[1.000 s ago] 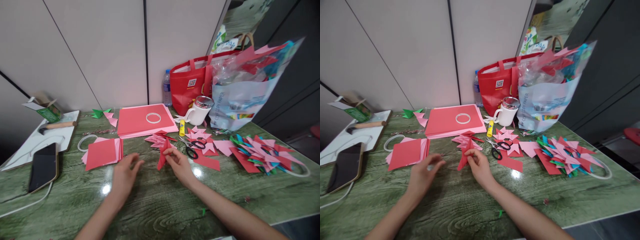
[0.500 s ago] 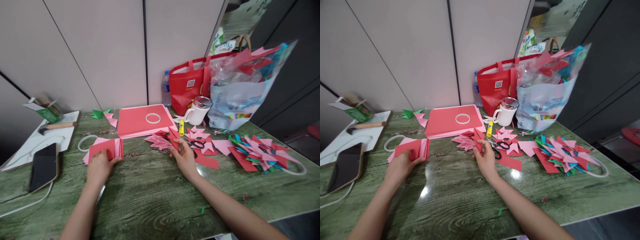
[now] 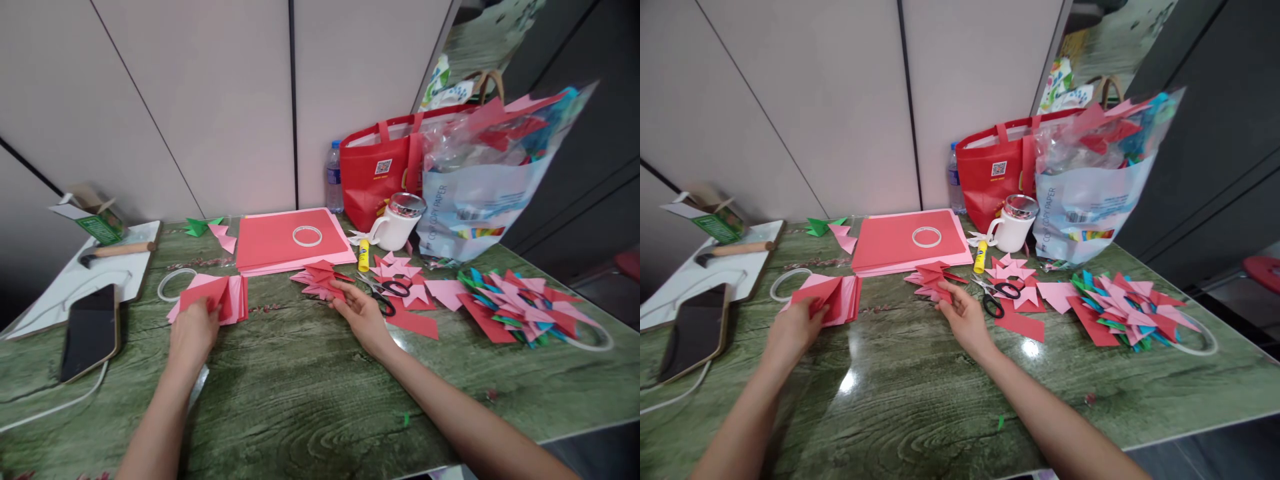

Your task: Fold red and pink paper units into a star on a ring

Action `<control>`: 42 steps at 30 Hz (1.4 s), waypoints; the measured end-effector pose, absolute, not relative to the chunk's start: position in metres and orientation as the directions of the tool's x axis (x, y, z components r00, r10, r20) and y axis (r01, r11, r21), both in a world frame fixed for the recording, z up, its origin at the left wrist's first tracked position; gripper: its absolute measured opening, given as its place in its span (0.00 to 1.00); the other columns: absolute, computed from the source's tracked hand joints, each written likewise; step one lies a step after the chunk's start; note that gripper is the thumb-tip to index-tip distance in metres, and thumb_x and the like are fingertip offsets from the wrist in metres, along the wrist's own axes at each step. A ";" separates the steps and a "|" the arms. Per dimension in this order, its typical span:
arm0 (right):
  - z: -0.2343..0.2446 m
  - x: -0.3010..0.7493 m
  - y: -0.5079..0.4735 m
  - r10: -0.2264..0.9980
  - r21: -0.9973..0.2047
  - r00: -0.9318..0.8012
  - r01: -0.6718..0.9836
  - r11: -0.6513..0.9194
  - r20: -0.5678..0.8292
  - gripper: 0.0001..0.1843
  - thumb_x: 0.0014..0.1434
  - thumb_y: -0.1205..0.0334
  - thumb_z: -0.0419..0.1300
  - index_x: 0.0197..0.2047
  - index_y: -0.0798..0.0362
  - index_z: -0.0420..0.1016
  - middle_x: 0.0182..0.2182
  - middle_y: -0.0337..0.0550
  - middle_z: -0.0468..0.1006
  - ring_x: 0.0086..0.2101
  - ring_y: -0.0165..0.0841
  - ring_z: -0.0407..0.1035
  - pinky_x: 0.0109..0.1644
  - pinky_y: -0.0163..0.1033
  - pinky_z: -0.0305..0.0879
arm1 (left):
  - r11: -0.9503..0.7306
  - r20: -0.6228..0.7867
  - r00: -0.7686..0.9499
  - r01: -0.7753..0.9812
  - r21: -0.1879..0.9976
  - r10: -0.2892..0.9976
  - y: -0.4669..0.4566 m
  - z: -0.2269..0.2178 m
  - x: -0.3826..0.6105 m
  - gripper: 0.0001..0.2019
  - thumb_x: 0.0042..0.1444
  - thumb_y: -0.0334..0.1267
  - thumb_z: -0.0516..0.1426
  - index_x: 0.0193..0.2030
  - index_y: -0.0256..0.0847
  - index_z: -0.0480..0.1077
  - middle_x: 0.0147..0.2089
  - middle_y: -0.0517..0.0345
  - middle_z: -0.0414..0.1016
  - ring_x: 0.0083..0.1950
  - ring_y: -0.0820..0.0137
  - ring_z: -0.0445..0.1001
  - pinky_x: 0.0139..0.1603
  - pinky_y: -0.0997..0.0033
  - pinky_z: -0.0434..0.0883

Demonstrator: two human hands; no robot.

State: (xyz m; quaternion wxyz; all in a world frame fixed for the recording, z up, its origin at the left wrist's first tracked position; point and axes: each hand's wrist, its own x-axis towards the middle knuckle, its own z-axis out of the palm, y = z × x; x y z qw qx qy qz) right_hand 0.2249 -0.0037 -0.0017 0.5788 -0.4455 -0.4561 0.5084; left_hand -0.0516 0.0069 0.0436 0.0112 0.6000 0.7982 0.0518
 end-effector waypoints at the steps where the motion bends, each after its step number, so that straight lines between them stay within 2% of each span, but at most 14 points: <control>1: -0.002 0.224 -0.004 0.996 -0.976 0.053 -0.203 0.079 0.069 0.20 0.46 0.53 0.65 0.41 0.53 0.71 0.35 0.43 0.78 0.36 0.35 0.74 0.44 0.44 0.71 | 0.275 0.081 -0.283 0.957 0.091 0.956 0.006 0.045 -0.050 0.17 0.58 0.37 0.45 0.43 0.32 0.72 0.38 0.36 0.77 0.40 0.49 0.75 0.36 0.59 0.66; 3: -0.005 0.224 -0.003 0.997 -0.967 0.060 -0.249 0.060 0.046 0.19 0.45 0.53 0.66 0.37 0.53 0.69 0.29 0.40 0.77 0.33 0.35 0.75 0.43 0.45 0.72 | 0.249 0.229 -0.266 0.963 0.099 0.936 0.002 0.048 -0.045 0.17 0.57 0.33 0.44 0.42 0.32 0.73 0.39 0.35 0.77 0.42 0.48 0.74 0.38 0.55 0.67; 6: -0.009 0.224 -0.001 0.993 -0.951 0.115 -0.306 0.044 0.009 0.19 0.42 0.52 0.68 0.30 0.53 0.65 0.24 0.36 0.75 0.30 0.35 0.76 0.40 0.45 0.74 | 0.046 0.613 -0.143 0.984 0.170 0.777 -0.005 0.049 -0.036 0.18 0.55 0.30 0.48 0.50 0.35 0.70 0.53 0.40 0.72 0.52 0.50 0.67 0.48 0.50 0.64; 8: -0.010 0.224 0.000 0.991 -0.949 0.132 -0.311 0.047 0.006 0.20 0.41 0.52 0.69 0.27 0.52 0.63 0.23 0.35 0.74 0.30 0.35 0.76 0.40 0.45 0.74 | -0.123 0.760 -0.080 0.971 0.207 0.645 -0.010 0.045 -0.028 0.19 0.55 0.29 0.50 0.52 0.40 0.70 0.54 0.46 0.71 0.52 0.55 0.68 0.50 0.55 0.64; 10: -0.010 0.225 0.001 0.991 -0.957 0.136 -0.286 0.050 0.011 0.20 0.40 0.51 0.69 0.26 0.52 0.64 0.22 0.35 0.74 0.29 0.35 0.76 0.41 0.45 0.74 | -0.303 0.814 0.001 0.929 0.215 0.581 -0.015 0.037 -0.021 0.20 0.55 0.27 0.50 0.54 0.44 0.69 0.51 0.50 0.74 0.49 0.60 0.71 0.49 0.61 0.66; 14: -0.008 0.225 -0.002 0.994 -0.978 0.106 -0.210 0.015 -0.008 0.20 0.43 0.48 0.67 0.32 0.53 0.68 0.28 0.40 0.76 0.31 0.36 0.75 0.38 0.43 0.73 | -0.489 0.841 0.148 0.859 0.151 0.520 -0.023 0.023 -0.008 0.23 0.55 0.23 0.51 0.55 0.49 0.67 0.51 0.55 0.75 0.47 0.66 0.75 0.44 0.72 0.69; 18: -0.003 0.224 -0.009 0.997 -0.996 0.068 -0.089 -0.026 -0.032 0.21 0.52 0.42 0.57 0.38 0.52 0.68 0.39 0.45 0.75 0.25 0.33 0.74 0.21 0.35 0.68 | -0.610 0.802 0.284 0.783 0.122 0.525 -0.026 0.019 0.000 0.26 0.56 0.21 0.48 0.58 0.47 0.64 0.59 0.52 0.68 0.52 0.66 0.73 0.49 0.71 0.69; 22: 0.005 0.221 -0.014 0.998 -0.995 0.049 -0.089 0.039 0.034 0.21 0.55 0.41 0.52 0.29 0.52 0.65 0.26 0.39 0.72 0.21 0.29 0.67 0.20 0.32 0.62 | -0.714 0.709 0.452 0.692 0.105 0.542 -0.028 0.017 0.003 0.29 0.55 0.18 0.43 0.62 0.44 0.58 0.62 0.48 0.61 0.57 0.66 0.68 0.56 0.66 0.66; 27: 0.007 0.219 -0.016 0.984 -0.981 0.055 -0.096 0.171 0.167 0.19 0.46 0.51 0.65 0.24 0.51 0.59 0.19 0.31 0.61 0.22 0.25 0.58 0.25 0.30 0.58 | -0.818 0.566 0.632 0.556 0.145 0.529 -0.030 0.015 0.009 0.32 0.54 0.17 0.41 0.64 0.43 0.53 0.64 0.46 0.57 0.64 0.64 0.58 0.59 0.60 0.62; 30: 0.004 0.219 -0.016 0.986 -0.981 0.046 -0.097 0.165 0.162 0.14 0.46 0.53 0.65 0.28 0.52 0.66 0.23 0.35 0.67 0.26 0.28 0.62 0.30 0.33 0.61 | -0.766 0.635 0.487 0.579 0.279 0.600 -0.030 0.014 0.015 0.32 0.56 0.18 0.43 0.65 0.47 0.51 0.67 0.49 0.50 0.65 0.63 0.56 0.59 0.62 0.63; 32: 0.002 0.220 -0.015 0.982 -0.981 0.059 -0.073 0.181 0.177 0.12 0.48 0.54 0.64 0.32 0.52 0.70 0.26 0.39 0.70 0.29 0.30 0.64 0.33 0.35 0.62 | -0.649 0.655 0.233 0.563 0.511 0.719 -0.029 0.016 0.019 0.30 0.58 0.24 0.47 0.65 0.48 0.49 0.66 0.47 0.54 0.61 0.63 0.63 0.58 0.62 0.65; 35: -0.002 0.222 -0.015 0.976 -0.977 0.069 -0.035 0.208 0.206 0.10 0.50 0.57 0.62 0.34 0.52 0.72 0.29 0.41 0.72 0.32 0.33 0.66 0.35 0.36 0.63 | -0.303 0.319 -0.063 0.186 0.935 0.946 -0.027 0.021 0.026 0.28 0.61 0.38 0.50 0.66 0.44 0.46 0.61 0.42 0.64 0.49 0.64 0.75 0.51 0.61 0.70; 38: -0.003 0.223 -0.016 0.975 -0.976 0.050 -0.005 0.217 0.216 0.08 0.51 0.58 0.61 0.34 0.52 0.73 0.30 0.42 0.74 0.35 0.34 0.67 0.37 0.37 0.65 | 0.064 -0.061 0.022 -0.195 0.979 0.998 -0.026 0.028 0.032 0.29 0.56 0.47 0.54 0.62 0.36 0.55 0.54 0.40 0.72 0.45 0.61 0.76 0.45 0.62 0.73; 42: -0.001 0.220 -0.020 0.979 -0.979 -0.006 0.016 0.202 0.202 0.07 0.51 0.58 0.61 0.34 0.51 0.74 0.31 0.42 0.76 0.36 0.35 0.69 0.38 0.38 0.67 | 0.254 -0.208 0.171 -0.321 0.913 0.963 -0.028 0.032 0.037 0.24 0.45 0.41 0.64 0.49 0.35 0.69 0.47 0.45 0.77 0.45 0.60 0.76 0.44 0.63 0.73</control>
